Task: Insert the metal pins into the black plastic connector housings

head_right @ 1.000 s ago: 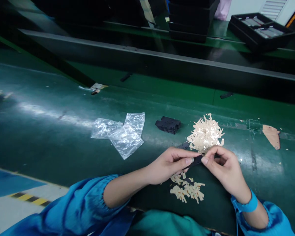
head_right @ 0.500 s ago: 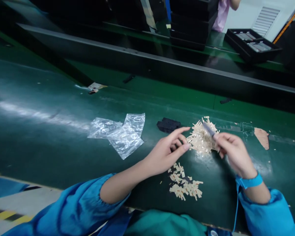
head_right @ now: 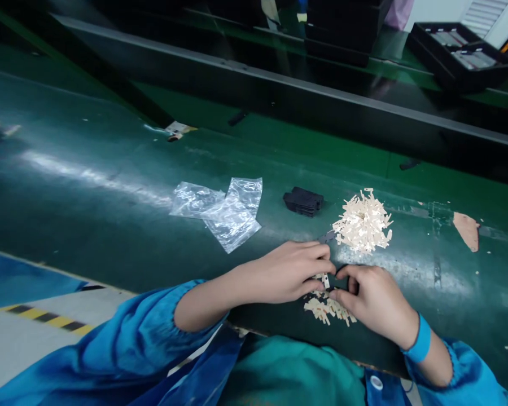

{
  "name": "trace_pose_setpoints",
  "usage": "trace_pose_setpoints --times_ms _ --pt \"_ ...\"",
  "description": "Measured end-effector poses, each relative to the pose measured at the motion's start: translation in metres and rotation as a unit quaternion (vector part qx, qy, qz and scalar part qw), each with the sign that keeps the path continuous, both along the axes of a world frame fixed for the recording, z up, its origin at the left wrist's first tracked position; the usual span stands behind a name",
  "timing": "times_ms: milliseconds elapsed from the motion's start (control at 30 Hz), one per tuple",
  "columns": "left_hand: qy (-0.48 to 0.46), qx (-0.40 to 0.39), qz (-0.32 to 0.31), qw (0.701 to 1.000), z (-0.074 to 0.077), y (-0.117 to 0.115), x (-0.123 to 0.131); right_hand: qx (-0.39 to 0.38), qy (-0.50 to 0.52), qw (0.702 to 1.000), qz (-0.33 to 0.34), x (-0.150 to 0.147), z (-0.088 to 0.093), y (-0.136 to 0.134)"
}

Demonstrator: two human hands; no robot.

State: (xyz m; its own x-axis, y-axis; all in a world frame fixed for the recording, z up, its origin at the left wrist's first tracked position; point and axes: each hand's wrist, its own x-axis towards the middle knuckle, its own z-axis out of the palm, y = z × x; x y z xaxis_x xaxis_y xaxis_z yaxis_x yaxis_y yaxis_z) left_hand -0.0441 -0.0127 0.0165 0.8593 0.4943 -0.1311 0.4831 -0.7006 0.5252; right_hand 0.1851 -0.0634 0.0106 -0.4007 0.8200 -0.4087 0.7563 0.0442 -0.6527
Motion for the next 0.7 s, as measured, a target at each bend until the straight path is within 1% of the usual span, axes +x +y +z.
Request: trace_pose_setpoints --times_ms 100,200,267,333,400,467,500,533,567,633,700 --pt "0.01 0.009 0.004 1.0 -0.004 -0.001 0.002 0.004 -0.009 1.0 -0.008 -0.013 -0.002 0.004" --pt "-0.001 -0.012 0.01 1.0 -0.004 0.001 0.002 -0.023 0.038 0.999 -0.02 -0.015 -0.007 0.008" --pt "-0.024 -0.046 0.015 0.999 -0.002 0.003 0.001 -0.045 0.078 0.996 -0.023 -0.011 -0.01 0.009" --pt "-0.06 -0.101 0.036 0.992 -0.001 0.005 0.001 -0.068 0.116 0.99 -0.033 -0.005 -0.012 0.009" --pt "-0.106 -0.179 0.092 0.974 -0.001 0.008 0.002 -0.083 0.163 0.98 -0.073 0.001 -0.01 0.01" --pt "-0.156 -0.263 0.166 0.937 0.0 0.012 0.004 -0.081 0.204 0.967 -0.13 0.005 -0.006 0.012" --pt "-0.179 -0.3 0.19 0.917 0.0 0.013 0.005 -0.078 0.218 0.961 -0.152 0.006 -0.004 0.012" --pt "-0.199 -0.327 0.203 0.901 0.001 0.015 0.007 -0.074 0.227 0.957 -0.165 0.007 -0.003 0.013" --pt "-0.213 -0.342 0.205 0.892 0.001 0.016 0.008 -0.075 0.233 0.955 -0.17 0.007 -0.001 0.014" --pt "-0.226 -0.345 0.19 0.891 0.002 0.018 0.012 -0.084 0.244 0.952 -0.167 0.008 0.0 0.015" --pt "-0.242 -0.347 0.19 0.886 0.002 0.019 0.015 -0.088 0.257 0.947 -0.169 0.009 -0.001 0.015"
